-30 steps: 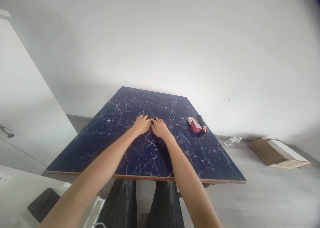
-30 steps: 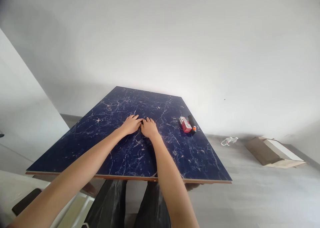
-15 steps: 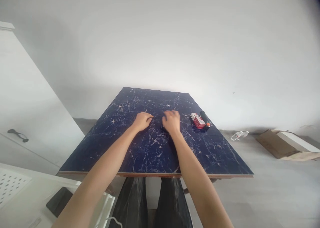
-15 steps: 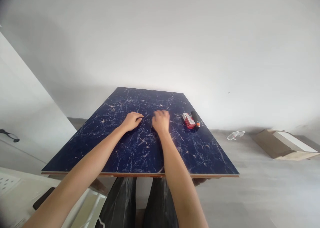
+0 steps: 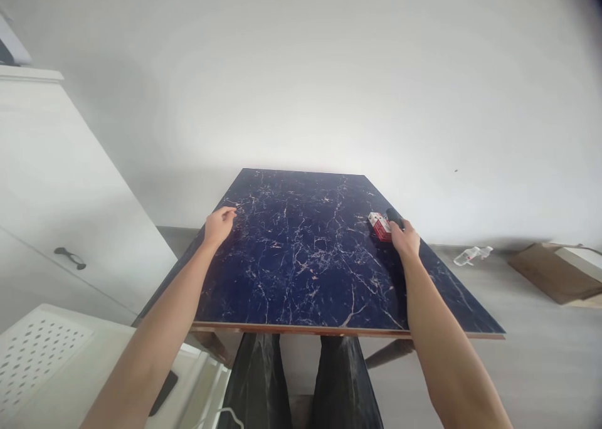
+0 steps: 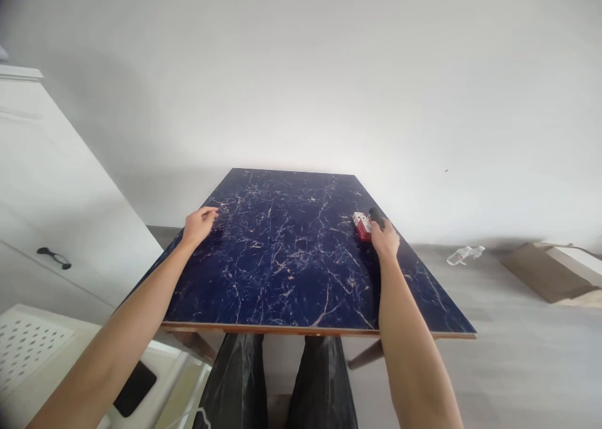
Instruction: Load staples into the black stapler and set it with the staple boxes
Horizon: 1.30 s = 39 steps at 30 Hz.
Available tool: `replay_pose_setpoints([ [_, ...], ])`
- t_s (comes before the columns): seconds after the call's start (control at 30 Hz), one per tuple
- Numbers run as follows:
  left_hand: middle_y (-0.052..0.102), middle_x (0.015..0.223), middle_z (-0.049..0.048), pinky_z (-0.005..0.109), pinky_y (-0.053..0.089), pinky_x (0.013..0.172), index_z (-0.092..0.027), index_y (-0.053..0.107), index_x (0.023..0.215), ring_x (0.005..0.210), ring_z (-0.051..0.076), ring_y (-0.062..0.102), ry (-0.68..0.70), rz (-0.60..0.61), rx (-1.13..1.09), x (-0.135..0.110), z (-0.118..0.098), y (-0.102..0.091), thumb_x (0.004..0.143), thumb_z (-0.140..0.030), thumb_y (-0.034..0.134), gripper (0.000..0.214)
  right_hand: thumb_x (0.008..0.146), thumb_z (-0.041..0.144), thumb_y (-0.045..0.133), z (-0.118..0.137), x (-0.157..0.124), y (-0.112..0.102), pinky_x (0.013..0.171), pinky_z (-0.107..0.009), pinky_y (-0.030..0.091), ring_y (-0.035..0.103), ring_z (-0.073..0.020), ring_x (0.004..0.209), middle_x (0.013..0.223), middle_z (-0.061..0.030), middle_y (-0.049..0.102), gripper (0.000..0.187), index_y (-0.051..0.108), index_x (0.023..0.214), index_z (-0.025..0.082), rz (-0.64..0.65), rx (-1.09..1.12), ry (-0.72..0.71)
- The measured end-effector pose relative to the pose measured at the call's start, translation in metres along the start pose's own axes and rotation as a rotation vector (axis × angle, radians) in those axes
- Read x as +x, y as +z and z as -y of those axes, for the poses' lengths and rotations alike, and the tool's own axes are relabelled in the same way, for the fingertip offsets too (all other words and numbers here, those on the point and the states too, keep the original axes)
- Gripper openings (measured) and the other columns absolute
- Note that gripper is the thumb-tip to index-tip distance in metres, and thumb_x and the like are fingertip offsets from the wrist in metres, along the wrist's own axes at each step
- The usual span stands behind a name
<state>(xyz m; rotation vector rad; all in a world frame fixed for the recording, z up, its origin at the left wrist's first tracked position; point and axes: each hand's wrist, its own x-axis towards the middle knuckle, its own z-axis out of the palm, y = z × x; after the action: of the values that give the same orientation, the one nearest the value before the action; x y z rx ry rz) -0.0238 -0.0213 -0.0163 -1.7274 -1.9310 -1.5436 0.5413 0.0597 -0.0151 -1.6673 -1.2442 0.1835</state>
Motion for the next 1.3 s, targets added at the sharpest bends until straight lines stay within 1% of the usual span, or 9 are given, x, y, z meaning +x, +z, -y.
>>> replay_pose_setpoints([
  [0.17,0.080,0.102,0.0049,0.033,0.054,0.097,-0.024,0.078,0.106,0.099,0.024,0.075,0.048,0.089,-0.018,0.000,-0.009,0.013,0.092,-0.030,0.053,0.029,0.093,0.048,0.051,0.047,-0.038,0.028,0.103,-0.045,0.047,0.063,-0.0344,0.121,0.133,-0.0181,0.067,0.061,0.058,0.145,0.017,0.133,0.011,-0.105],
  [0.3,0.079,0.110,0.0066,0.037,0.052,0.102,-0.024,0.078,0.108,0.104,0.027,0.074,0.058,0.133,-0.012,-0.001,-0.014,0.014,0.092,-0.032,0.055,0.029,0.095,0.045,0.051,0.115,-0.101,0.083,0.093,-0.039,0.051,0.068,-0.0311,0.109,0.122,-0.0125,0.073,0.052,0.060,0.140,0.022,0.274,0.058,-0.261],
  [0.4,0.080,0.104,0.0069,0.038,0.051,0.102,-0.024,0.074,0.118,0.104,0.027,0.074,0.023,0.156,-0.013,-0.005,-0.017,0.010,0.096,-0.036,0.051,0.034,0.098,0.042,0.047,0.176,-0.162,0.133,0.091,-0.044,0.051,0.069,-0.0345,0.103,0.115,-0.0191,0.073,0.052,0.055,0.141,0.014,0.319,0.078,-0.315],
  [0.57,0.078,0.117,0.0084,0.039,0.049,0.104,-0.023,0.071,0.122,0.117,0.028,0.069,-0.037,0.182,-0.003,-0.009,-0.021,0.003,0.103,-0.043,0.039,0.042,0.100,0.045,0.045,0.241,-0.228,0.183,0.100,-0.044,0.047,0.063,-0.0362,0.117,0.135,-0.0225,0.062,0.050,0.056,0.135,0.010,0.366,0.151,-0.407],
  [0.73,0.069,0.137,0.0093,0.042,0.047,0.108,-0.024,0.066,0.133,0.126,0.030,0.065,-0.087,0.255,-0.035,-0.005,-0.013,-0.007,0.102,-0.050,0.042,0.047,0.104,0.042,0.031,0.232,-0.185,0.192,0.102,-0.042,0.045,0.062,-0.0326,0.119,0.128,-0.0185,0.066,0.046,0.064,0.124,0.015,0.358,0.201,-0.393],
  [0.9,0.056,0.152,0.0095,0.040,0.050,0.106,-0.028,0.053,0.151,0.131,0.031,0.061,-0.048,0.414,-0.112,0.000,-0.003,-0.015,0.087,-0.062,0.067,0.073,0.108,0.046,0.024,0.225,-0.125,0.210,0.095,-0.037,0.049,0.069,-0.0264,0.106,0.114,-0.0092,0.075,0.052,0.066,0.126,0.022,0.519,0.248,-0.479],
  [1.1,0.055,0.154,0.0107,0.040,0.050,0.108,-0.026,0.048,0.155,0.132,0.032,0.060,-0.049,0.487,-0.172,0.003,0.001,-0.014,0.083,-0.064,0.072,0.085,0.107,0.039,0.034,0.228,-0.097,0.237,0.096,-0.032,0.050,0.071,-0.0218,0.104,0.108,-0.0033,0.078,0.044,0.076,0.109,0.025,0.692,0.282,-0.614],
  [1.17,0.057,0.151,0.0100,0.039,0.050,0.106,-0.026,0.049,0.154,0.129,0.031,0.062,-0.061,0.486,-0.167,0.003,0.000,-0.015,0.084,-0.064,0.070,0.082,0.100,0.028,0.048,0.224,-0.089,0.240,0.096,-0.030,0.050,0.070,-0.0201,0.103,0.111,-0.0015,0.077,0.029,0.076,0.109,0.026,0.693,0.275,-0.653],
  [1.3,0.068,0.138,0.0070,0.038,0.052,0.102,-0.026,0.063,0.141,0.120,0.030,0.067,-0.086,0.456,-0.097,0.002,-0.003,-0.017,0.091,-0.062,0.061,0.061,0.093,0.015,0.044,0.215,-0.078,0.238,0.096,-0.034,0.051,0.068,-0.0212,0.103,0.122,-0.0084,0.071,0.040,0.069,0.124,0.019,0.557,0.236,-0.658],
])
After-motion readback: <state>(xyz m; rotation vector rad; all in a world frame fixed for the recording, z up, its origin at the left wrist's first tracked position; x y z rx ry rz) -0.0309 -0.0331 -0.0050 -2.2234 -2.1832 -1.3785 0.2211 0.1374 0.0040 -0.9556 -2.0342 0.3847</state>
